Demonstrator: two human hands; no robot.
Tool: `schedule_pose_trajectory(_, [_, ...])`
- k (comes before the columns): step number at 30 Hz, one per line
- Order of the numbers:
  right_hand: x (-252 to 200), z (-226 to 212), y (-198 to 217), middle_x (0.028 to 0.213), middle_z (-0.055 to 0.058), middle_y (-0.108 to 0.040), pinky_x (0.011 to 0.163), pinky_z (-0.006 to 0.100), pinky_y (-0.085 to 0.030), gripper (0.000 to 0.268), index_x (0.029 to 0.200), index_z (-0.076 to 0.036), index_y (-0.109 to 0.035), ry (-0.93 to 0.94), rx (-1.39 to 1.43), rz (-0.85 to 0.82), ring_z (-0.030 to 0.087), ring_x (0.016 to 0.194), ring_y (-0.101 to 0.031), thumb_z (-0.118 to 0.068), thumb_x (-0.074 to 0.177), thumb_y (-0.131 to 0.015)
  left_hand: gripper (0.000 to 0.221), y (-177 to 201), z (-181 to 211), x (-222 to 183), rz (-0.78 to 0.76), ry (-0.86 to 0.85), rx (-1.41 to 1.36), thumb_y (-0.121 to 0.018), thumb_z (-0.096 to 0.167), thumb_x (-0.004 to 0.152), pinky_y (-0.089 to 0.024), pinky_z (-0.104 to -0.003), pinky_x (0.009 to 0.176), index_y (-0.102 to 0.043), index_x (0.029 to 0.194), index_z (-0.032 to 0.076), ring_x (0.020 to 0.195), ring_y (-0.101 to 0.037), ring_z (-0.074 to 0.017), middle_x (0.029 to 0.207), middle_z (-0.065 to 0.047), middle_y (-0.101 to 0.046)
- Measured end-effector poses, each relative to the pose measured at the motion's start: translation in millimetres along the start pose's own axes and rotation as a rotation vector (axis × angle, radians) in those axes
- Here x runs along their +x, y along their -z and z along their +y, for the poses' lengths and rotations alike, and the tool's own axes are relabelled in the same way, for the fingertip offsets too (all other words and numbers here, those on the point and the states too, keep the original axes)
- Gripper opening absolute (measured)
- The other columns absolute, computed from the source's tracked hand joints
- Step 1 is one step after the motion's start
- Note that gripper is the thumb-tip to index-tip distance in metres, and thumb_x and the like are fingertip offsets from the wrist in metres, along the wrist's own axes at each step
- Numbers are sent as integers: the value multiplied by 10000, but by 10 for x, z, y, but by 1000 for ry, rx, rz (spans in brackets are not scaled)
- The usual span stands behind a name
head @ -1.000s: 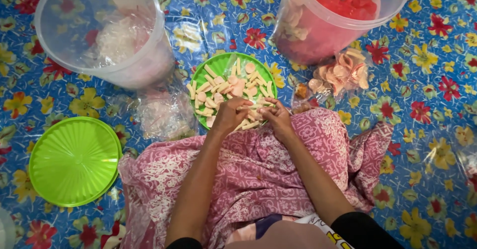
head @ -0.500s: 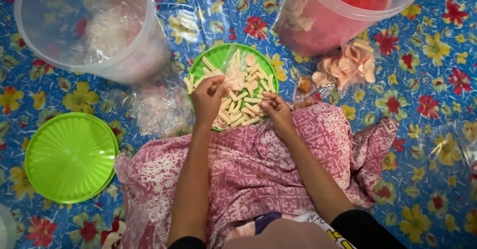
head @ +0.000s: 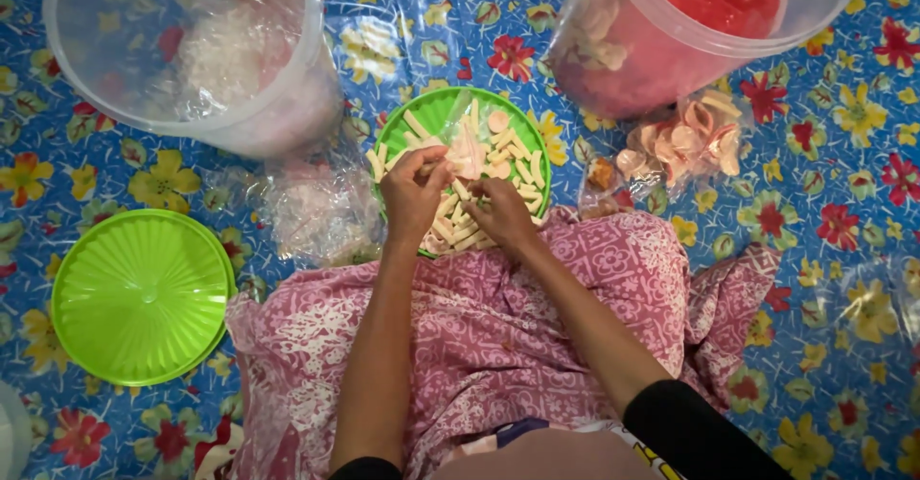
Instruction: Picking up small food pieces from a plate and placing them into a plastic bag
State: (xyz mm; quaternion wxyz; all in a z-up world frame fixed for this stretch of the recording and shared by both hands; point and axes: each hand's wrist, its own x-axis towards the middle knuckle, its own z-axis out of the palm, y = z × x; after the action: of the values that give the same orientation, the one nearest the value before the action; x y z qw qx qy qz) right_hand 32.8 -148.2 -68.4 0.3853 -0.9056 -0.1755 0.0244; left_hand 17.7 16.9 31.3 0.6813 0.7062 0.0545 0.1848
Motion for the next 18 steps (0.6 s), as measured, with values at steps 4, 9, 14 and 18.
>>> schedule_pose_trajectory(4, [6, -183, 34, 932, 64, -585, 828, 450, -462, 311, 1042, -149, -583, -64, -101, -97, 291, 932, -568, -247, 770, -696, 215, 3, 55, -13, -23, 7, 39, -702, -36, 748, -579, -279, 510, -683, 957, 11, 661, -677, -272, 789, -155, -607])
schedule_pose_trajectory(9, [-16, -209, 78, 901, 78, -601, 803, 391, -498, 246, 994, -133, -591, -69, 35, -54, 287, 901, -613, -119, 764, -675, 202, 3, 140, -23, -35, 25, 33, -686, -38, 759, -584, -280, 522, -678, 957, -1, 679, -675, -277, 792, -175, -606])
schedule_pose_trajectory(14, [-197, -137, 262, 948, 102, -622, 781, 338, -527, 263, 1030, -112, -630, -233, 295, 26, 262, 900, -641, -91, 772, -673, 216, -5, 54, -49, -52, 23, 134, -714, 4, 734, -577, -269, 539, -697, 941, 62, 702, -675, -248, 801, -118, -624])
schedule_pose_trajectory(18, [-371, -137, 546, 958, 135, -627, 763, 319, -532, 222, 992, -74, -662, -361, 502, 171, 238, 874, -647, -89, 774, -702, 218, -10, 16, -69, -90, 89, 176, -705, 12, 745, -576, -293, 597, -700, 953, 77, 731, -675, -254, 824, -133, -641])
